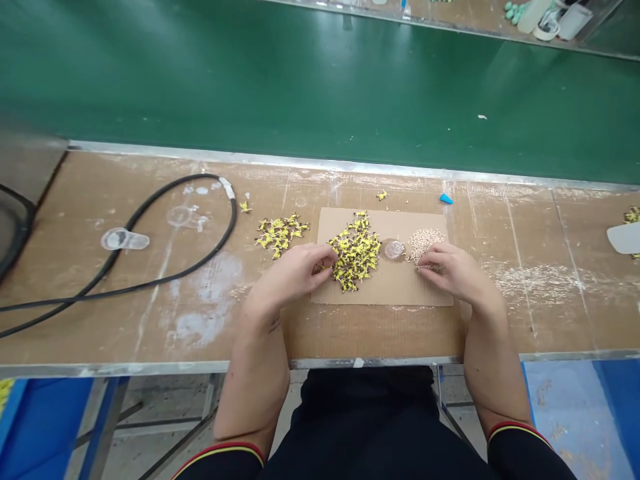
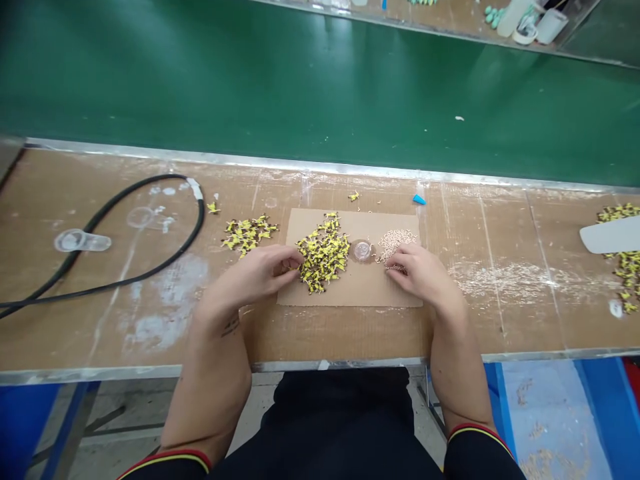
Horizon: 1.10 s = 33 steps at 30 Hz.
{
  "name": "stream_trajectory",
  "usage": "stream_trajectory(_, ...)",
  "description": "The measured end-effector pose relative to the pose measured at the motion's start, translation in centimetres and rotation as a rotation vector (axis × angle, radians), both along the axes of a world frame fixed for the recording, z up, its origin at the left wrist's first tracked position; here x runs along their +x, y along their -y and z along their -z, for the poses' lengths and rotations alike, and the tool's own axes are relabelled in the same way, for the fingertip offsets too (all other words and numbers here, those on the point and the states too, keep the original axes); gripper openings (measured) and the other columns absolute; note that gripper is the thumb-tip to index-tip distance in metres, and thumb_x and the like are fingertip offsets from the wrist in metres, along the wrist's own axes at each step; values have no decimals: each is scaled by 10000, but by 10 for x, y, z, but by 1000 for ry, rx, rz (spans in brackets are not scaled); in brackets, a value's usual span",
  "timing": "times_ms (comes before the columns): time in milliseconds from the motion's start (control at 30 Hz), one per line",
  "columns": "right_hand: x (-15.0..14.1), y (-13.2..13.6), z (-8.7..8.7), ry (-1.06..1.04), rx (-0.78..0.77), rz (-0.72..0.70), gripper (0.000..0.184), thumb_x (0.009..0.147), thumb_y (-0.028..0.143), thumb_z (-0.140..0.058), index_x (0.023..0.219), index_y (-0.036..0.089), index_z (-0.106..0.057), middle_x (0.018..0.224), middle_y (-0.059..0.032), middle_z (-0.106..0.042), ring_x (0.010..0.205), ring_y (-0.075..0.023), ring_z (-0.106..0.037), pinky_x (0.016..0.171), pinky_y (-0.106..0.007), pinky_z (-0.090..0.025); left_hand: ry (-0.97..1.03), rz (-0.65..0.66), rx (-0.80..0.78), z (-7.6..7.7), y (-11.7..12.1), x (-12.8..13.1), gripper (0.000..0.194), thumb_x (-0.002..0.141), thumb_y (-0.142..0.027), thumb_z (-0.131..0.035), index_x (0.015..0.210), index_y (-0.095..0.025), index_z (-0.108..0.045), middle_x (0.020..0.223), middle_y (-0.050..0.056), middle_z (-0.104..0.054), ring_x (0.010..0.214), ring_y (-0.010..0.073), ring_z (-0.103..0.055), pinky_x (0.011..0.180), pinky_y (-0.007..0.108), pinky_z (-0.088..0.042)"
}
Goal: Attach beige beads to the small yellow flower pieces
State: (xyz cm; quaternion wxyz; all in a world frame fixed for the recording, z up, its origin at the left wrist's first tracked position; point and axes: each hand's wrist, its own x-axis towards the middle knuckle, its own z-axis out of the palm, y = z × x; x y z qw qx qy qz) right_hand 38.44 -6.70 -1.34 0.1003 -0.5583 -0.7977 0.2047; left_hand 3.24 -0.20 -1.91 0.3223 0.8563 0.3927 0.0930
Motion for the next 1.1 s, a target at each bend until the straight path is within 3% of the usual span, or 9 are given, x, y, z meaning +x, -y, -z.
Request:
stream_trajectory(167, 2, 1, -2, -8, 37, 13, 103, 951, 247, -653, 896, 230, -738, 919, -64, -743, 881, -234, -701, 773, -364, -544, 52, -29, 68, -4, 2, 3, 168, 899, -145, -520, 919, -184, -682, 864, 26, -732, 773, 165, -670, 727, 276, -486)
stream_trajectory(333, -2, 1, 1, -21, 118, 55, 131, 971, 270, -636, 947, 221, -755, 908, -78, -732, 875, -238, -694, 757, -362, -538, 200, -206, 267, -9, 4, 3, 206, 925, -112, -527, 1023, -173, -697, 862, 24, -704, 777, 154, -668, 749, 274, -514)
stream_trajectory(467, -12, -1, 10, 8, 152, 39, 181, 989, 264, -600, 923, 229, -765, 904, -82, -724, 869, -237, -681, 755, -359, -524, 328, -251, 380, -8, 6, 11, 235, 927, -58, -524, 1025, -179, -700, 868, 22, -686, 780, 138, -663, 748, 260, -527)
stream_trajectory(733, -13, -4, 18, 21, 167, 42, 219, 998, 245, -577, 999, 244, -796, 885, -78, -701, 828, -224, -635, 719, -345, -480, 514, -289, 401, -5, 12, 24, 229, 954, -63, -528, 959, -208, -706, 837, 18, -657, 785, 138, -653, 723, 269, -536)
stream_trajectory(967, -10, -4, 10, 53, 115, 20, 232, 992, 238, -572, 875, 241, -772, 887, -80, -703, 857, -237, -638, 751, -365, -484, 493, -316, 406, -5, 12, 24, 216, 942, -81, -539, 924, -211, -711, 828, 20, -667, 785, 149, -638, 727, 292, -533)
stream_trajectory(1100, -4, -2, 4, 15, 115, 43, 202, 991, 246, -578, 928, 228, -770, 917, -91, -710, 885, -247, -653, 760, -374, -502, 483, -312, 412, -7, 12, 24, 218, 933, -66, -536, 917, -204, -704, 839, 27, -674, 781, 145, -641, 724, 288, -530)
